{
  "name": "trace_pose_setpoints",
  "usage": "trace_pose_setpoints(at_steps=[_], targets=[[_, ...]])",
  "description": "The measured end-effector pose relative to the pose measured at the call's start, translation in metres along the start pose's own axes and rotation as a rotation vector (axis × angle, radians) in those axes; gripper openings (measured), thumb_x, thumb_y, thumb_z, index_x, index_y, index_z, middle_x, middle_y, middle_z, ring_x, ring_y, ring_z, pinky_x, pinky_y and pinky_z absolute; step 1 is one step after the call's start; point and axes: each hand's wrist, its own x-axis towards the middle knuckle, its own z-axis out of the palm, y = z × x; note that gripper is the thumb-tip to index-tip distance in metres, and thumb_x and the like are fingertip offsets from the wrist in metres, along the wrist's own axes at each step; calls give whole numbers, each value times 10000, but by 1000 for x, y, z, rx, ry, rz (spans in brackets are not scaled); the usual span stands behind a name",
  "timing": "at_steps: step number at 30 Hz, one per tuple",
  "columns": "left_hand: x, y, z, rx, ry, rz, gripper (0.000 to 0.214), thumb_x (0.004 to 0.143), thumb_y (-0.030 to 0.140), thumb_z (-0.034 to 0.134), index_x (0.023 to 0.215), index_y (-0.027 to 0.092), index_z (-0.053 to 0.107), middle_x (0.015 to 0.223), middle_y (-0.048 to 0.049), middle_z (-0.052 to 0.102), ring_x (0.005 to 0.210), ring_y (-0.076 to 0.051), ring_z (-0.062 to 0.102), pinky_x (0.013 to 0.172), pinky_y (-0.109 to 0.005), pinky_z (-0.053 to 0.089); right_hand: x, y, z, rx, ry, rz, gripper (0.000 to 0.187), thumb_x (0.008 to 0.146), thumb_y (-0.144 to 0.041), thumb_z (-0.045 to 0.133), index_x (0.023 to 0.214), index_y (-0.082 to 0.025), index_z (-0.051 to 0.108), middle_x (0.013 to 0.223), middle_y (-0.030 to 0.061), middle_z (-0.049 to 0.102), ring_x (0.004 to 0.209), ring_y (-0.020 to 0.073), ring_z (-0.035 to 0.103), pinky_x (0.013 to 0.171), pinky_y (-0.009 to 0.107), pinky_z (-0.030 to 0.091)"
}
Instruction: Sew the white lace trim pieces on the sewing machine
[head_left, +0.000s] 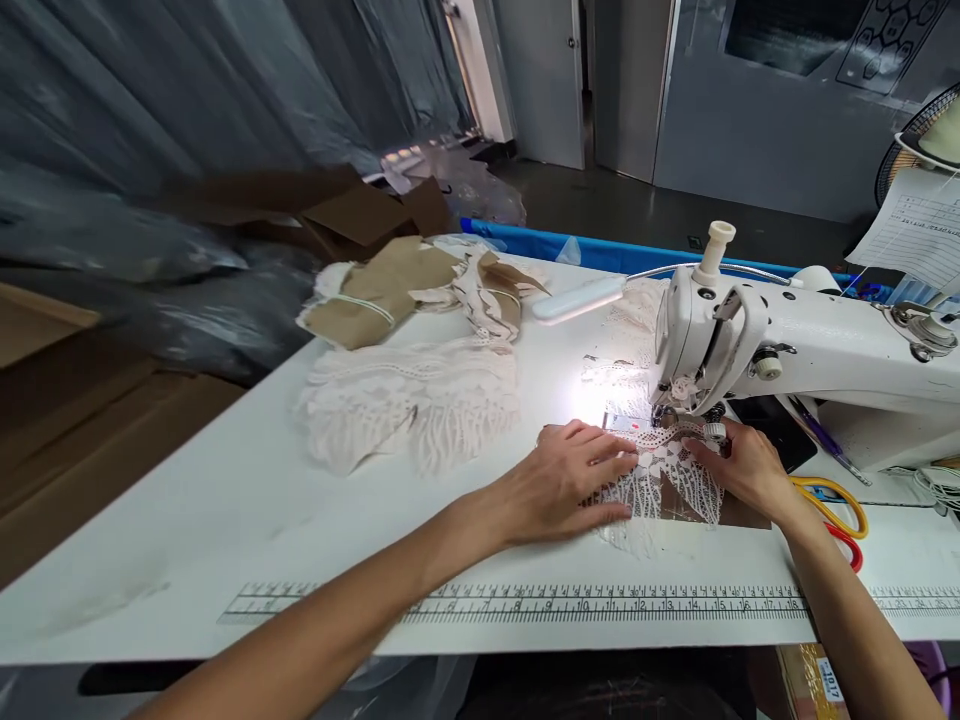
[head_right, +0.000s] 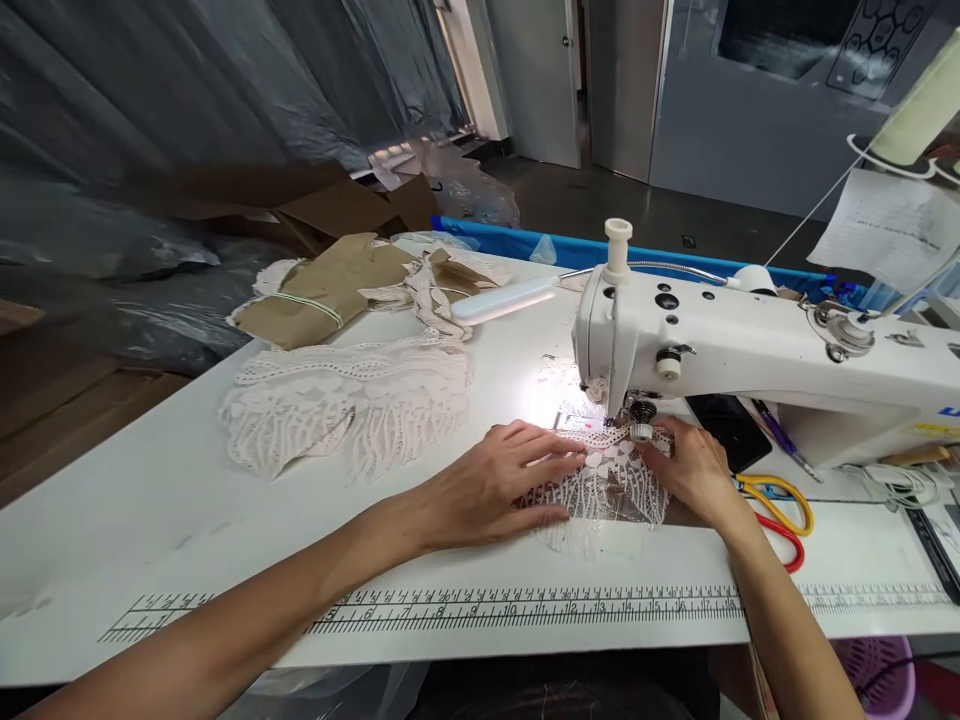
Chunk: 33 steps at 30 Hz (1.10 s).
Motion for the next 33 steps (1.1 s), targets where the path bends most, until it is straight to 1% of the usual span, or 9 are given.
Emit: trace_pose_setpoints(at_steps=[3,6,8,12,16,20,24,29,33], targets=[[-3,-2,-2,-53,-75,37,428,944,476,590,1270,197,572,1311,-128,625,1116,-299,612,945,-517,450,-3,3,-2,205,-26,-6,264,787,-446,593,800,-197,678,557,-27,504,531,148,479,520,248,333],[-4,-3,-7,-166,-36,12,469,954,524,549,1271,178,572,1309,-148,620,1136,-294,607,958,-512,458,-9,-4,2,452,-91,11,340,741,-517,621,736,-177,633,549,-41,465,499,113,411,479,236,307],[-3,2,-11,-293,1,-122,609,908,625,554,1293,154,556,1209,-152,655,1042,-275,634,865,-450,515,-14,-14,10,606,-150,32,383,730,-546,642,775,-165,639,591,-26,517,515,110,444,479,235,343],[0,17,-13,-555,-57,-449,850,775,720,628,1371,134,477,953,-78,666,774,-197,631,674,-328,538,-15,-30,26,875,-305,-35,518,756,-544,693,1097,-157,647,816,37,652,639,143,609,559,258,496],[5,23,-9,-474,-30,-657,739,789,624,623,1313,112,528,731,-20,609,846,-249,615,698,-347,521,-7,-24,26,580,-126,-138,311,899,-397,583,1067,-148,662,837,59,681,711,167,654,678,298,544],[7,21,-6,-500,46,-614,487,861,413,501,1232,105,571,629,38,549,612,-151,571,688,-320,518,-7,-12,21,160,-4,-452,275,961,-271,483,1133,-194,684,879,68,682,779,193,647,745,330,537],[7,18,-6,-574,68,-650,475,846,381,512,1238,117,551,661,40,573,543,-131,577,547,-266,511,-10,-4,32,-121,66,-712,338,970,-235,458,1260,-216,632,1079,132,623,932,241,595,826,399,533],[6,12,-7,-655,52,-722,490,782,392,631,1208,165,545,667,57,604,485,-112,557,470,-235,492,-14,2,50,-177,182,-701,357,948,-197,437,1251,-224,624,1058,128,577,938,256,533,831,432,522],[6,9,-7,-669,44,-754,518,755,407,662,1204,177,543,651,59,607,482,-119,561,448,-232,470,-20,0,51,-142,186,-680,355,958,-207,408,1245,-224,616,1057,123,556,954,253,519,826,406,510]])
